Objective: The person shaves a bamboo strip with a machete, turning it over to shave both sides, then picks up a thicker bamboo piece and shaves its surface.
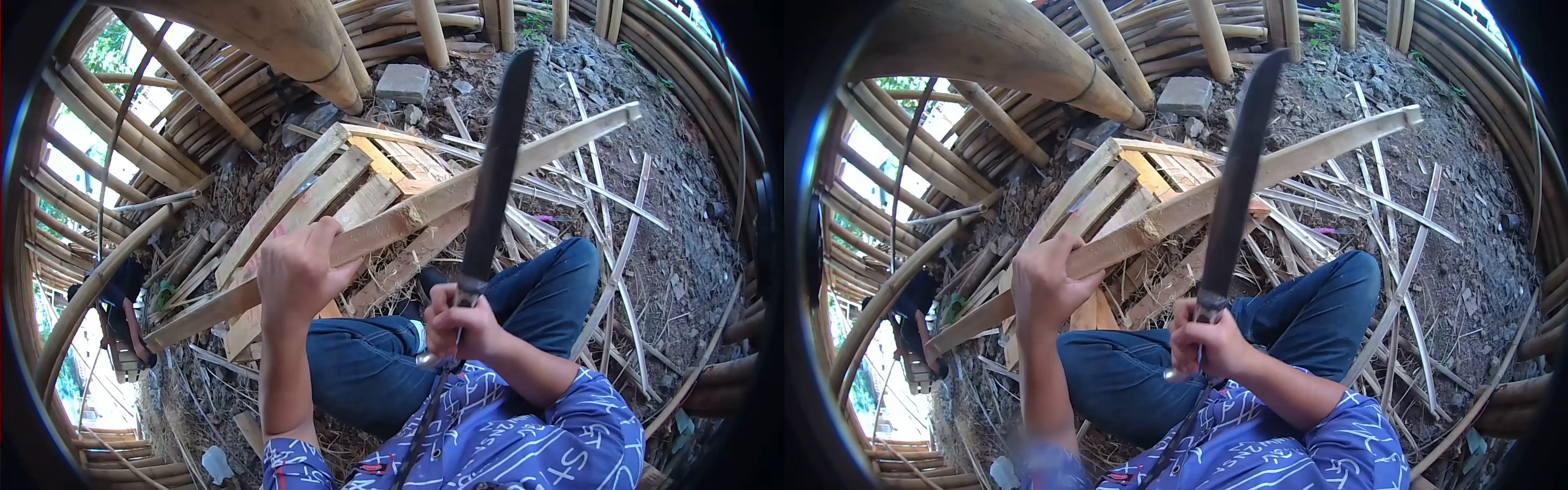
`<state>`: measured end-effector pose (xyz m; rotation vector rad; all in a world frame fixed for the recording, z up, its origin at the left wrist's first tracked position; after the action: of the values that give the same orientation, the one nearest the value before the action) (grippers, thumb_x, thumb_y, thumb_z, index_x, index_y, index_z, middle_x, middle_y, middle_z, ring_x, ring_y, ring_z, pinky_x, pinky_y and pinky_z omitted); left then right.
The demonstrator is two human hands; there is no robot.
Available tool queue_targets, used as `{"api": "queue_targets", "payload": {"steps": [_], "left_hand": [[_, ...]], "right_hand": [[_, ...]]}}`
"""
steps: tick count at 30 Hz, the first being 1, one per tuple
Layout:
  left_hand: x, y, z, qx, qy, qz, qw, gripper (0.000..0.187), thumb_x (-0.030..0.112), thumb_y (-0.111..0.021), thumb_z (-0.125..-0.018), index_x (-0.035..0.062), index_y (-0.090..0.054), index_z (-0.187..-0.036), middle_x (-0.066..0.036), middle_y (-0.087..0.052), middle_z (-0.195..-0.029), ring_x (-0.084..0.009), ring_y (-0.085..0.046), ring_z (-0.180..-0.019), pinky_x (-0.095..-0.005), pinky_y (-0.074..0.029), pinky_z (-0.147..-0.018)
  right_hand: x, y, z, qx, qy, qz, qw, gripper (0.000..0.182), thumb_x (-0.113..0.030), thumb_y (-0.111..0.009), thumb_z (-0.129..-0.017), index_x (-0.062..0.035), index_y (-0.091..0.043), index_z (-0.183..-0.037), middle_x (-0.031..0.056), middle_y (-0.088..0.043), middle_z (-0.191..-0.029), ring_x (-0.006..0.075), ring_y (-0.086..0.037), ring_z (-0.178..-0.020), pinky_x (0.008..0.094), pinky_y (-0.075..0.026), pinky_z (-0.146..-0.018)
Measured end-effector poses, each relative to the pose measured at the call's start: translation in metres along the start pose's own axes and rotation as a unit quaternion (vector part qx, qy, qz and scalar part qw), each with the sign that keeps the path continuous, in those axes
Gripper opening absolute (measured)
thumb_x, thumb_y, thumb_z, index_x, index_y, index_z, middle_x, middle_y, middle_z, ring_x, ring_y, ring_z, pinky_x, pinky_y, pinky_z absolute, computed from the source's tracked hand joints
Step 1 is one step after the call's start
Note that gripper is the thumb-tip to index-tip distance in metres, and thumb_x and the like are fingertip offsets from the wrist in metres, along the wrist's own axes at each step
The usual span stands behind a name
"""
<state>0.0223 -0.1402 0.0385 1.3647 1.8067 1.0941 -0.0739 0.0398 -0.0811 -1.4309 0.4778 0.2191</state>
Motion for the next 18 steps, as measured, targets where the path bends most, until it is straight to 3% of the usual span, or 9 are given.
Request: {"api": "queue_targets", "payload": {"steps": [3,7,12,15,18], "left_hand": [[-0.004,-0.002,0.0,0.002,0.023,-0.017,1.0,0.039,0.012,-0.083,-0.051,0.0071,-0.059,-0.083,-0.012,-0.062,-0.07,-0.0321,-0.062,-0.065,-0.0391,-0.048,-0.06],[-0.008,0.001,0.006,0.019,0.051,0.02,0.998,0.039,0.011,-0.083,-0.052,0.0075,-0.059,-0.083,-0.012,-0.061,-0.071,-0.0333,-0.061,-0.066,-0.0392,-0.048,-0.061],[0.002,0.003,0.0,-0.004,0.035,0.04,0.999,0.038,0.01,-0.082,-0.052,0.0057,-0.059,-0.083,-0.013,-0.061,-0.072,-0.0336,-0.061,-0.069,-0.039,-0.049,-0.061],[-0.002,-0.001,-0.001,-0.009,0.05,0.037,0.998,0.037,0.008,-0.08,-0.053,0.0046,-0.059,-0.083,-0.013,-0.061,-0.071,-0.0335,-0.061,-0.07,-0.0381,-0.049,-0.062],[-0.01,-0.002,0.003,0.013,0.056,0.048,0.997,0.036,0.011,-0.08,-0.055,0.0062,-0.058,-0.083,-0.012,-0.061,-0.069,-0.0315,-0.062,-0.065,-0.0382,-0.049,-0.059]], "right_hand": [[0.003,0.002,0.005,-0.009,-0.041,0.043,0.998,0.02,0.002,-0.058,-0.076,-0.0044,-0.041,-0.068,0.0076,-0.044,-0.046,0.0185,-0.048,-0.035,0.0321,-0.041,-0.037],[-0.023,0.0,0.0,0.045,0.02,0.062,0.997,0.022,0.003,-0.055,-0.077,-0.0062,-0.038,-0.066,0.0062,-0.037,-0.047,0.017,-0.04,-0.033,0.0306,-0.034,-0.035],[-0.005,0.005,-0.003,0.016,0.06,0.021,0.998,0.022,0.002,-0.056,-0.077,-0.006,-0.039,-0.066,0.0075,-0.041,-0.048,0.018,-0.045,-0.037,0.0332,-0.04,-0.04],[0.01,0.011,0.002,-0.03,-0.01,0.036,0.999,0.021,0.003,-0.059,-0.076,-0.0045,-0.042,-0.067,0.0074,-0.047,-0.049,0.0177,-0.051,-0.038,0.0309,-0.043,-0.04],[-0.013,0.016,0.0,0.029,0.04,0.098,0.994,0.019,0.003,-0.06,-0.077,-0.0037,-0.044,-0.07,0.0068,-0.048,-0.048,0.0173,-0.051,-0.037,0.0293,-0.041,-0.036]]}}
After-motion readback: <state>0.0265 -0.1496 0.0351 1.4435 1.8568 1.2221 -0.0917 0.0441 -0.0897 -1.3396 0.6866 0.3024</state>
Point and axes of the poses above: each hand's wrist, its own z-axis away from the middle knuckle, its own y-axis out of the back of the hand, x = y × z, the point moved 1 cm from there along -z, towards the middle knuckle
